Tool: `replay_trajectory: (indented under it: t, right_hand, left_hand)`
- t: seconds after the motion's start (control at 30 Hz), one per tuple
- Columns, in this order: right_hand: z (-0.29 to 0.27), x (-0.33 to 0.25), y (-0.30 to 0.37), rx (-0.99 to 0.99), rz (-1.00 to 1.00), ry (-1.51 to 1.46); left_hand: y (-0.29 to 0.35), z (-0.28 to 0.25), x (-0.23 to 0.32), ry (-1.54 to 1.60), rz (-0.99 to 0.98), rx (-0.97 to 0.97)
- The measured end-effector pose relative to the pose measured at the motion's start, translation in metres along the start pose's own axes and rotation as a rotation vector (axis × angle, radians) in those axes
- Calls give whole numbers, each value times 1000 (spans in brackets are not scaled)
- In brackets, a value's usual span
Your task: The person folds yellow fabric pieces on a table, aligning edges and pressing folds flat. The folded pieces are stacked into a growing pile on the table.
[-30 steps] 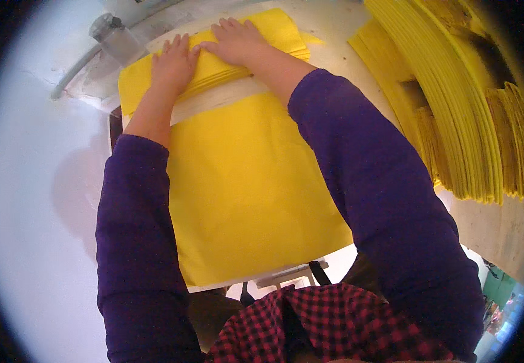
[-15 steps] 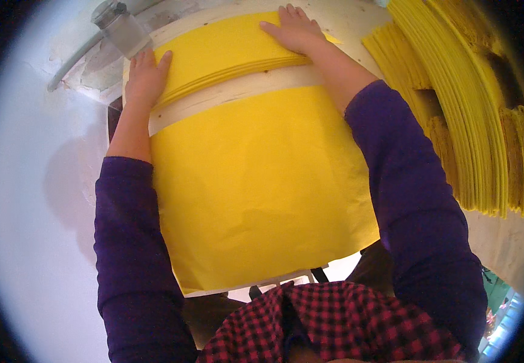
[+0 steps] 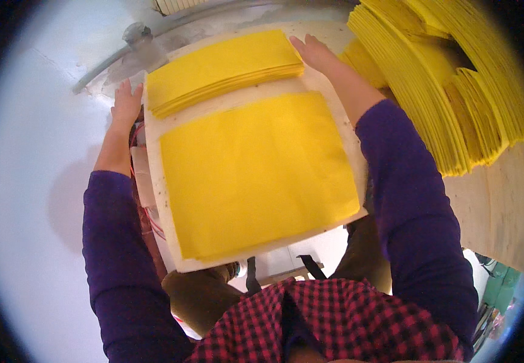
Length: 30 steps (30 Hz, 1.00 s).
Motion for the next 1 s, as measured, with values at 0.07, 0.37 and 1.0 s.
replay_trajectory:
  t: [0.07, 0.37, 1.0]
  right_hand:
    - [-13, -14, 34, -14, -73, -110]
    - [-41, -17, 219, -1, -213, -255]
    - [-12, 47, 348, 246, -192, -367]
  left_hand:
    - [25, -21, 5, 95, 112, 48]
    - [230, -70, 97, 185, 270, -10]
    - [404, -55, 81, 176, 270, 166]
Point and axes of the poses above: each hand's wrist, its own y-axis away from the middle knuckle, its own z-axis out of the palm, x = y × z, the point moved 7 cm from there along -y, towards the middle knuckle
